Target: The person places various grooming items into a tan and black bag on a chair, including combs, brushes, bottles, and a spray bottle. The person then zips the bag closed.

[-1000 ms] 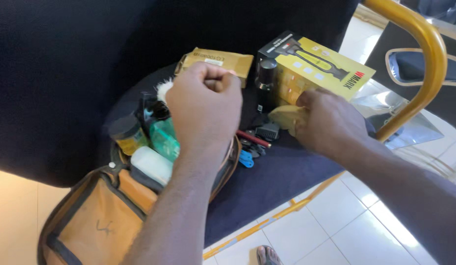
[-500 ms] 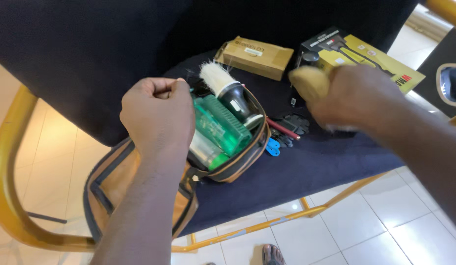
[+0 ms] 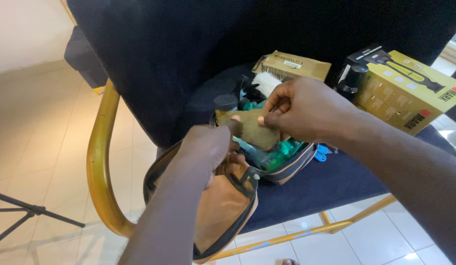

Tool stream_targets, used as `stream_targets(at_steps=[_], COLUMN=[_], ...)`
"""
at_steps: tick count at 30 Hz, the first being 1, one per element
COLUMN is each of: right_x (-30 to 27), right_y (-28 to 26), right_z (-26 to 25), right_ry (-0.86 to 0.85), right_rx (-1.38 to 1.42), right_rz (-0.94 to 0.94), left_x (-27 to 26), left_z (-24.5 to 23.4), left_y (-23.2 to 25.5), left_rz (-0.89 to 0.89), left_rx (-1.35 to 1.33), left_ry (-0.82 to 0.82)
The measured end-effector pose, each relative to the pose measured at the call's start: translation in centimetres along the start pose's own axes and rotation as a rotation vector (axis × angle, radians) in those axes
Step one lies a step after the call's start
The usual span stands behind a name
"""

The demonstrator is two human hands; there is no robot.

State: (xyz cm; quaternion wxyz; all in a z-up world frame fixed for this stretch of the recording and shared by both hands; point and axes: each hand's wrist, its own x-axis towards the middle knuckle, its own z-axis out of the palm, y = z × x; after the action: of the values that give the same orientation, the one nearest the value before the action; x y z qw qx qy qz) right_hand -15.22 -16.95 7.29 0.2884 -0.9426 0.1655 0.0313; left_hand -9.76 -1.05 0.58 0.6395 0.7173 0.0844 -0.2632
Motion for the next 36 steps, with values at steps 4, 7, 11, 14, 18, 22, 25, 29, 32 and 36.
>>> stream_targets(at_steps=[4,7,11,14,18,22,25,29,32,36], right_x=[0.1,0.1,0.1,0.5,0.2,1.2,2.2,3.5,4.1,5.9], right_y=[-0.4,0.1,2.7,5.6,11.2,16.0,18.3,19.5,19.9,19.7], right_z=[1.6,2.4,1.4,0.2,-2.2,-3.1,-2.1,-1.5,-1.9,-2.4], right_ry=[0.133,0.172,0.305,0.390,0.502,0.332,0.217,0.195,0.128,0.039], right_rx=[-0.198,-0.201,-0.028,-0.025,0.042,0.008,-0.148,-0.087,-0.115,-0.224], right_rz=[-0.159,-0.121,-0.005,0.144,0.380,0.561,0.350,0.244,0.188,0.011], left_x=[0.2,0.3,0.5,0.3,-0.5,-0.9,-1.3,-1.3,-1.0,-0.9], left_z=[0.5,0.6,0.1,0.0,1.1,4.0,7.0,9.9,11.5,12.0], left_y=[-0.2,0.1,1.1,1.9,3.0,4.6,5.2,5.6,5.5,4.9], left_rz=[0.072,0.171,0.174,0.176,0.361,0.384,0.476,0.521,0.541,0.569], left_rx=[0.228,0.434,0.563,0.583,0.498,0.356,0.377,0.413,0.410,0.388], left_ry=[0.066,0.203,0.247,0.268,0.413,0.314,0.324,0.297,0.320,0.441])
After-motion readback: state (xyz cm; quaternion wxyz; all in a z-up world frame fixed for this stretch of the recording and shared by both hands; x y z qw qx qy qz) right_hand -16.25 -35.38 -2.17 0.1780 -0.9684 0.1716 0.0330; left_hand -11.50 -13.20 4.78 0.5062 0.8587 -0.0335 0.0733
